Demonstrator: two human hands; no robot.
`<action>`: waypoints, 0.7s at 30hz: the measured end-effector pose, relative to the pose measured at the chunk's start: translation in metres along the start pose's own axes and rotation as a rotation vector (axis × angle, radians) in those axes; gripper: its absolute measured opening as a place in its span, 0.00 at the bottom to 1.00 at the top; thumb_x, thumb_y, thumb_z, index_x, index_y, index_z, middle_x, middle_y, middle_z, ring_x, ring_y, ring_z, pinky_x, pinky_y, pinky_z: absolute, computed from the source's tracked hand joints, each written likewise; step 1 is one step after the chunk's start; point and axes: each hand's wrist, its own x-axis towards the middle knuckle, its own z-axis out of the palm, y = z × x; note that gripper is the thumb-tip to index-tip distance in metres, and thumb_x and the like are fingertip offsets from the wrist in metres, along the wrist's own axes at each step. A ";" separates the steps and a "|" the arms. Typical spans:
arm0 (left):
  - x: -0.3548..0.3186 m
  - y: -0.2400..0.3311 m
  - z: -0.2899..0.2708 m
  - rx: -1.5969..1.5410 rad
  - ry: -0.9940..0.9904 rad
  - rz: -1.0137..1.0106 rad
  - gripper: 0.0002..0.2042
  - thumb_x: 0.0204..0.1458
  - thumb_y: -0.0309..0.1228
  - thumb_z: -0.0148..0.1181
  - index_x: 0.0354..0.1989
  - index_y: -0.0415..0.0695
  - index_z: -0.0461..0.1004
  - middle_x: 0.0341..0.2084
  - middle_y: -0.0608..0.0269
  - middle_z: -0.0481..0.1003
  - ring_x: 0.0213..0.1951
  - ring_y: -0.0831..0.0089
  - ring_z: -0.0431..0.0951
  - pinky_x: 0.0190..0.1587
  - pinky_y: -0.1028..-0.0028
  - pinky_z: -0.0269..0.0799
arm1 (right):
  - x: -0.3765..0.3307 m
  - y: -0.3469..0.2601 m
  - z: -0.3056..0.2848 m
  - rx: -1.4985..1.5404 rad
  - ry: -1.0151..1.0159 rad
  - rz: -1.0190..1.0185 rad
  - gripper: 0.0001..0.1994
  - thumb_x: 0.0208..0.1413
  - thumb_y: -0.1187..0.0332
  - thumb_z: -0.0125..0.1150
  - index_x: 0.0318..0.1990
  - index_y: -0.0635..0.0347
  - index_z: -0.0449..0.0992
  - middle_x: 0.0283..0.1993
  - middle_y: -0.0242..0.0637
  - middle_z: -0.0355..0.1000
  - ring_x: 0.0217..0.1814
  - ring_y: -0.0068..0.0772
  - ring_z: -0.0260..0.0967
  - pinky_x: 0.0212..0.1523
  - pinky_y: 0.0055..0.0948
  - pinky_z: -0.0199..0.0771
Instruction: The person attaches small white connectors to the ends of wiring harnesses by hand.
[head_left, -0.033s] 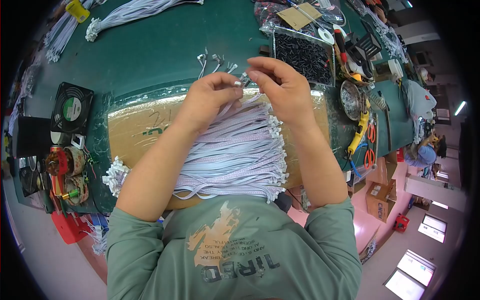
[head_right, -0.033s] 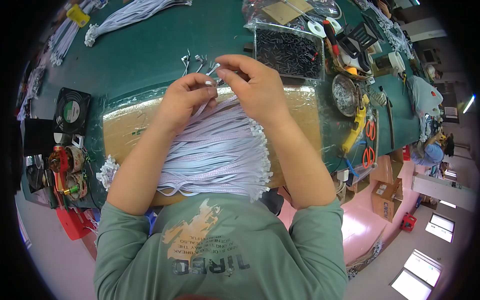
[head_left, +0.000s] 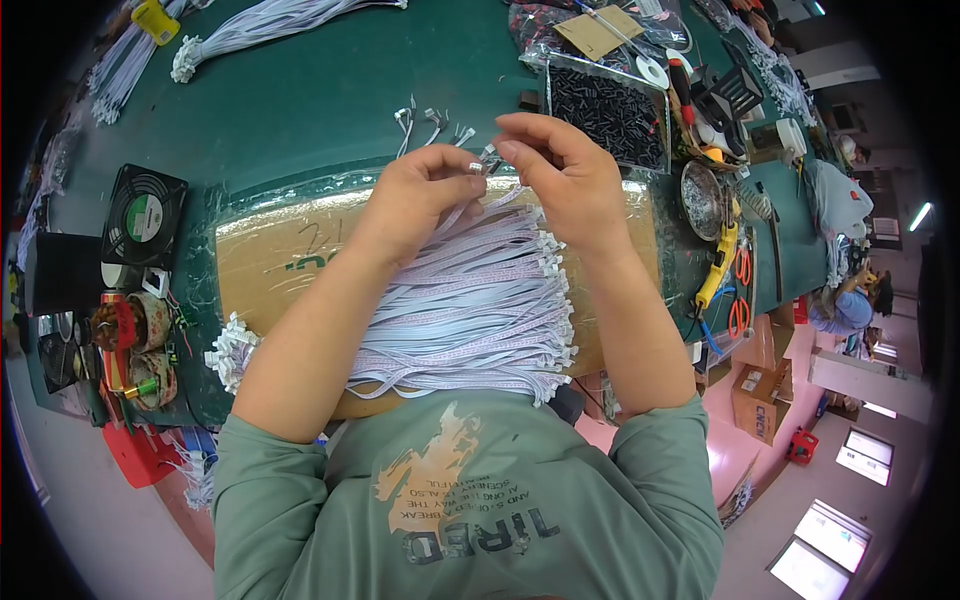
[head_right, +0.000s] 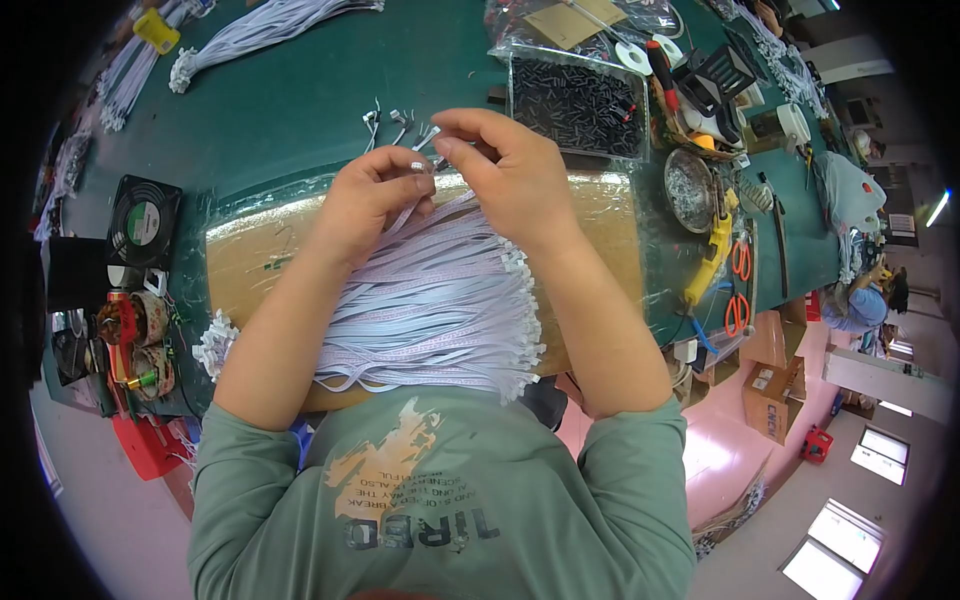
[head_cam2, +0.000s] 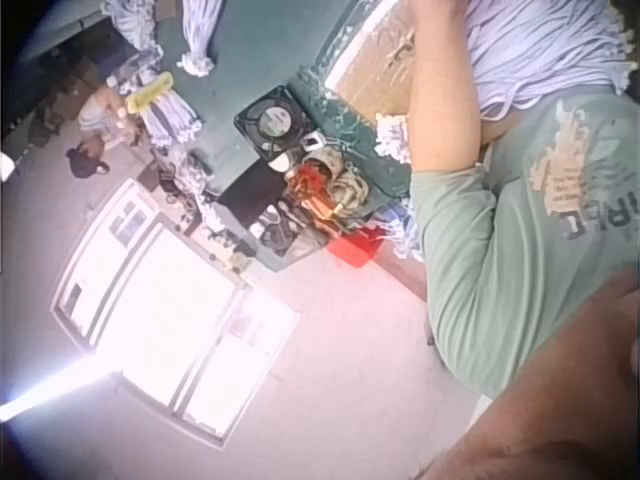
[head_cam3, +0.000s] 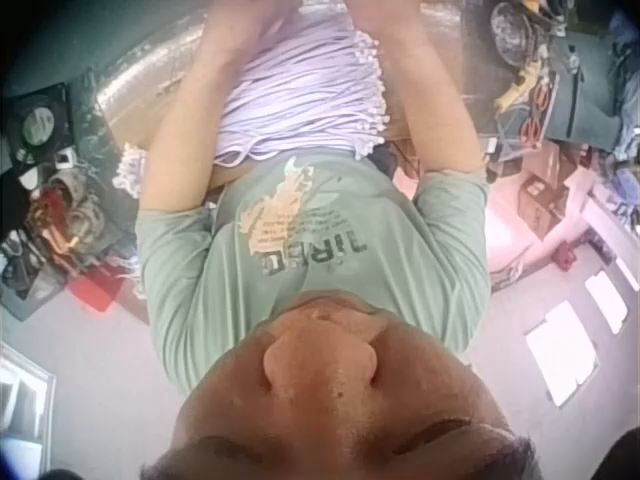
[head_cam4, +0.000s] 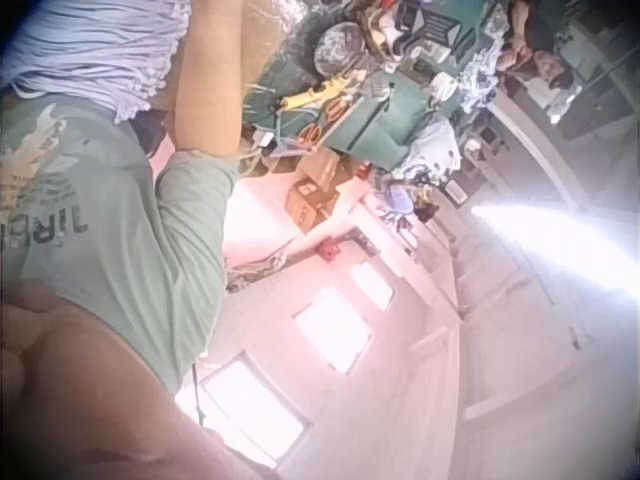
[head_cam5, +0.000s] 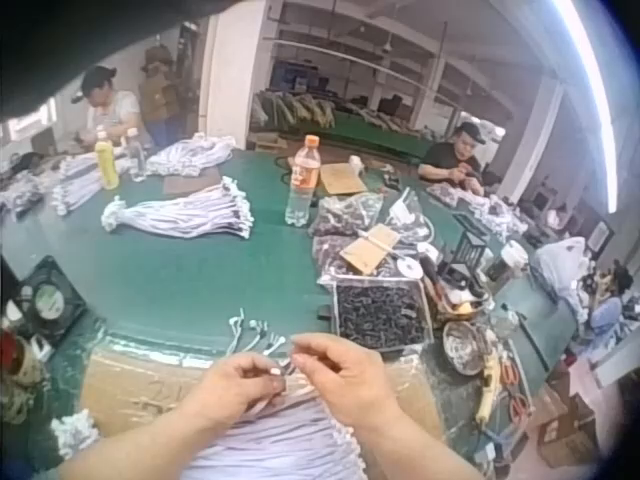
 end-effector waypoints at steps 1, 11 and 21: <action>0.000 0.000 0.000 0.000 0.001 0.000 0.07 0.52 0.20 0.61 0.39 0.36 0.73 0.31 0.60 0.76 0.31 0.72 0.78 0.35 0.78 0.71 | 0.000 0.000 0.000 -0.003 0.007 -0.002 0.13 0.57 0.73 0.61 0.50 0.64 0.76 0.41 0.33 0.78 0.41 0.18 0.72 0.38 0.18 0.72; 0.000 0.001 0.000 -0.038 -0.008 0.025 0.09 0.52 0.21 0.61 0.41 0.37 0.71 0.30 0.61 0.76 0.31 0.72 0.78 0.36 0.76 0.74 | 0.000 0.006 0.005 -0.143 -0.023 0.021 0.15 0.53 0.71 0.64 0.49 0.62 0.77 0.41 0.33 0.77 0.35 0.18 0.71 0.38 0.21 0.72; -0.001 0.002 0.000 -0.037 -0.007 0.007 0.12 0.52 0.21 0.62 0.43 0.36 0.69 0.31 0.59 0.77 0.32 0.72 0.79 0.38 0.77 0.75 | 0.000 0.017 0.005 0.352 -0.097 0.186 0.18 0.56 0.76 0.60 0.55 0.67 0.71 0.40 0.34 0.74 0.39 0.20 0.71 0.39 0.20 0.74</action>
